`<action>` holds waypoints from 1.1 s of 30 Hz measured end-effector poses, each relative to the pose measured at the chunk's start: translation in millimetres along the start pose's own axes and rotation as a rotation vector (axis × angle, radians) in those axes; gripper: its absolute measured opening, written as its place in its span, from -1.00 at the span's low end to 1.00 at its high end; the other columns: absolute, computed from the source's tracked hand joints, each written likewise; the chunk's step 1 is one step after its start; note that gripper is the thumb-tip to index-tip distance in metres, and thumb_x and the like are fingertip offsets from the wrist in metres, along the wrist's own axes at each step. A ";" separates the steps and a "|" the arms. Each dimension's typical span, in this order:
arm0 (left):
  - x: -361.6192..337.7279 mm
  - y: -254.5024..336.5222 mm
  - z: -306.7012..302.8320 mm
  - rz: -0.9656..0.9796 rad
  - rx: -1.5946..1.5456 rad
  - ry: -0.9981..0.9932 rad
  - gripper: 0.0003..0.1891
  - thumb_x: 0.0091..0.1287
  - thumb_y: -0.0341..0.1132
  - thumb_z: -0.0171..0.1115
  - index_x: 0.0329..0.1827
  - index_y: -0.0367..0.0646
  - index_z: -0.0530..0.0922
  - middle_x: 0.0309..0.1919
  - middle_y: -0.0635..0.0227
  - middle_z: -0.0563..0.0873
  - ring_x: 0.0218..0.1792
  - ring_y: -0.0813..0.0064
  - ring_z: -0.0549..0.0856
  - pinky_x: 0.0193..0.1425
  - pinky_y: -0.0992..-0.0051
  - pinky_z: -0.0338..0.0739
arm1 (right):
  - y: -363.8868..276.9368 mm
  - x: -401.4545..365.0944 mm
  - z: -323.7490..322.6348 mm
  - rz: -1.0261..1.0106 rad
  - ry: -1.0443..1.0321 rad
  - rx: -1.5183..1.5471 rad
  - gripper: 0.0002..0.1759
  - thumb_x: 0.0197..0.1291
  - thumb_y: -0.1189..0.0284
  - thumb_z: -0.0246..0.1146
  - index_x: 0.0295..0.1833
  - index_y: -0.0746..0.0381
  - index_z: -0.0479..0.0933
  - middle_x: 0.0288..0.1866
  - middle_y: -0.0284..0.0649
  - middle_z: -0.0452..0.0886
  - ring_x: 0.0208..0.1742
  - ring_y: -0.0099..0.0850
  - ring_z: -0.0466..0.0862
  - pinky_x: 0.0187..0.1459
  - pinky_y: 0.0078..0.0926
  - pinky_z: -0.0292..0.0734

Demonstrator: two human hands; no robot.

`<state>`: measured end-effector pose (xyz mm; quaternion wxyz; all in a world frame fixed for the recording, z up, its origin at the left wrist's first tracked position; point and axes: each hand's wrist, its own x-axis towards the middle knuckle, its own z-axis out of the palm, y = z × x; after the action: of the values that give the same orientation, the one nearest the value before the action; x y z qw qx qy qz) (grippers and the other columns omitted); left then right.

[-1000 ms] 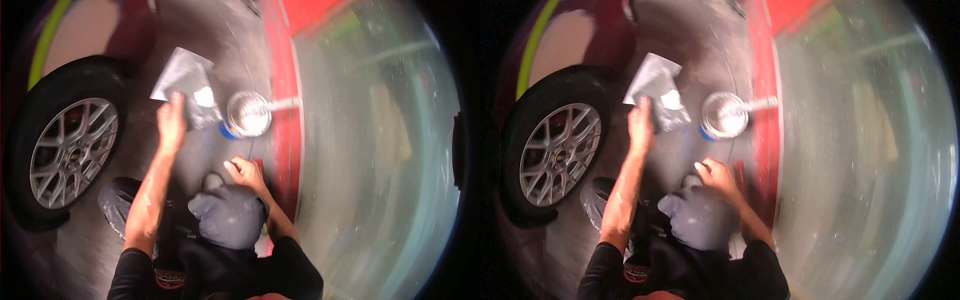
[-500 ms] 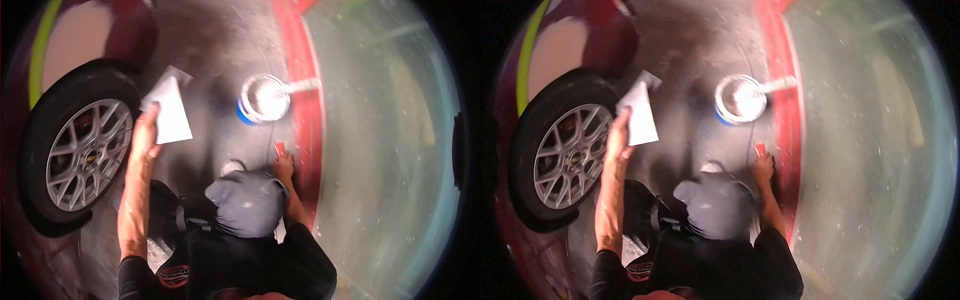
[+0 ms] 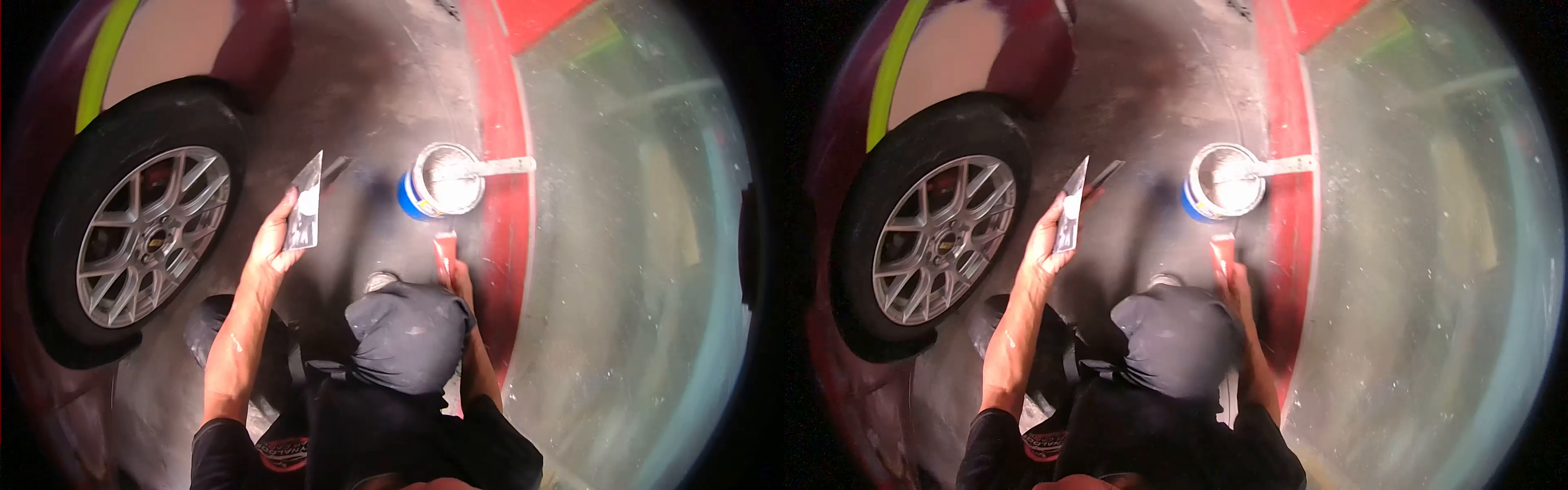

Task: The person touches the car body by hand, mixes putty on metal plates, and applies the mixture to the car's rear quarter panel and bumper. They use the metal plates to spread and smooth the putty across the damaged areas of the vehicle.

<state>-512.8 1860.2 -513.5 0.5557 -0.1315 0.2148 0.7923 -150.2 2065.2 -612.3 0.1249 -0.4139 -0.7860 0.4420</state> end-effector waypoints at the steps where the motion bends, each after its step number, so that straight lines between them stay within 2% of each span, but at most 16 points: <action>1: -1.5 -3.0 5.3 0.043 0.054 0.141 -0.54 0.52 -0.18 0.16 0.32 -0.35 0.47 0.20 0.10 0.67 -0.21 0.56 0.79 -0.11 0.55 0.73 | -17.1 11.4 0.2 -0.034 -0.018 0.084 -0.68 0.40 0.30 0.25 0.11 0.26 0.44 -0.23 -0.18 0.61 -0.35 -0.39 0.58 -0.19 -0.37 0.55; 3: -8.6 -5.5 15.1 0.075 0.225 0.063 -0.61 0.51 -0.17 0.19 0.19 -0.31 0.55 0.03 0.16 0.75 -0.19 0.50 0.79 -0.06 0.46 0.73 | -130.5 23.6 -14.1 0.125 -0.134 0.345 -0.74 0.43 0.37 0.22 0.09 0.28 0.45 -0.15 -0.14 0.66 -0.33 -0.42 0.63 -0.18 -0.41 0.59; 4: -14.8 -4.5 21.3 0.107 0.305 0.045 -0.63 0.50 -0.15 0.21 0.14 -0.29 0.58 -0.05 0.21 0.78 -0.19 0.49 0.79 -0.05 0.44 0.73 | -149.8 32.4 -12.1 0.154 -0.208 0.499 -0.76 0.44 0.39 0.20 0.09 0.29 0.44 -0.13 -0.11 0.67 -0.30 -0.41 0.66 -0.16 -0.41 0.61; 5: -21.1 -4.9 28.5 0.143 0.406 0.069 -0.66 0.48 -0.12 0.25 0.05 -0.23 0.62 -0.20 0.34 0.78 -0.24 0.52 0.78 -0.09 0.46 0.71 | -169.2 40.5 -10.2 0.195 -0.280 0.648 -0.77 0.45 0.42 0.18 0.09 0.30 0.43 -0.11 -0.08 0.68 -0.27 -0.40 0.69 -0.14 -0.41 0.63; 7: -26.8 -7.5 25.4 0.205 0.461 0.111 -0.68 0.48 -0.13 0.26 0.02 -0.23 0.63 -0.21 0.35 0.77 -0.24 0.55 0.75 -0.11 0.47 0.68 | -179.6 58.3 3.1 0.000 -0.336 0.834 -0.79 0.47 0.44 0.13 0.10 0.31 0.40 -0.11 -0.02 0.71 -0.24 -0.32 0.75 -0.13 -0.38 0.68; 10: -38.2 -6.2 25.4 0.263 0.510 0.138 -0.69 0.48 -0.14 0.27 0.00 -0.24 0.65 -0.20 0.37 0.77 -0.24 0.59 0.72 -0.12 0.48 0.65 | -202.3 74.7 8.1 -0.088 -0.447 0.746 -0.79 0.46 0.47 0.12 0.11 0.32 0.38 -0.13 0.02 0.71 -0.26 -0.28 0.76 -0.13 -0.35 0.69; 11: -41.4 -5.9 25.8 0.280 0.516 0.135 -0.69 0.48 -0.14 0.27 0.00 -0.25 0.64 -0.19 0.37 0.77 -0.24 0.59 0.72 -0.11 0.48 0.64 | -210.5 77.7 11.0 -0.155 -0.460 0.698 -0.69 0.47 0.39 0.15 0.17 0.35 0.37 -0.19 -0.02 0.71 -0.28 -0.33 0.75 -0.17 -0.37 0.70; 14: -49.7 -5.3 23.6 0.311 0.536 0.129 -0.68 0.48 -0.14 0.26 0.01 -0.27 0.64 -0.19 0.36 0.77 -0.24 0.60 0.72 -0.10 0.49 0.64 | -247.5 80.1 11.0 -0.119 -0.503 0.636 -0.74 0.48 0.39 0.15 0.09 0.37 0.41 -0.21 -0.06 0.70 -0.30 -0.39 0.74 -0.18 -0.38 0.70; 15: -53.8 -4.2 25.5 0.314 0.542 0.124 -0.67 0.49 -0.14 0.26 0.01 -0.27 0.65 -0.19 0.35 0.77 -0.24 0.60 0.72 -0.10 0.49 0.64 | -251.0 81.4 13.6 -0.150 -0.509 0.578 -0.72 0.49 0.37 0.15 0.10 0.38 0.44 -0.24 -0.09 0.69 -0.32 -0.42 0.73 -0.23 -0.42 0.70; 21: -63.3 -4.7 23.5 0.301 0.560 0.112 -0.62 0.49 -0.10 0.25 0.02 -0.32 0.65 -0.23 0.30 0.78 -0.30 0.58 0.73 -0.16 0.50 0.65 | -273.4 75.9 19.7 -0.164 -0.582 0.473 -0.72 0.51 0.37 0.11 0.10 0.38 0.47 -0.23 -0.10 0.69 -0.25 -0.41 0.75 -0.21 -0.45 0.70; 30: -73.6 -4.3 32.4 0.287 0.550 0.134 -0.60 0.50 -0.11 0.23 0.02 -0.37 0.64 -0.24 0.28 0.78 -0.30 0.57 0.73 -0.17 0.50 0.66 | -298.5 71.3 19.3 -0.107 -0.593 0.433 -0.68 0.51 0.30 0.13 0.10 0.37 0.49 -0.31 -0.16 0.66 -0.40 -0.52 0.66 -0.30 -0.49 0.62; 33: -73.1 -6.7 30.2 0.261 0.540 0.120 -0.60 0.50 -0.11 0.23 0.02 -0.37 0.63 -0.25 0.29 0.77 -0.31 0.59 0.73 -0.18 0.51 0.66 | -297.0 72.3 16.5 -0.138 -0.640 0.332 -0.63 0.53 0.28 0.08 0.14 0.41 0.50 -0.27 -0.17 0.66 -0.38 -0.51 0.68 -0.35 -0.50 0.68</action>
<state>-480.2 1816.6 -455.8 0.4505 0.0030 0.4653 0.7620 -365.1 2031.3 -397.0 -0.0322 -0.1747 -0.7288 0.6613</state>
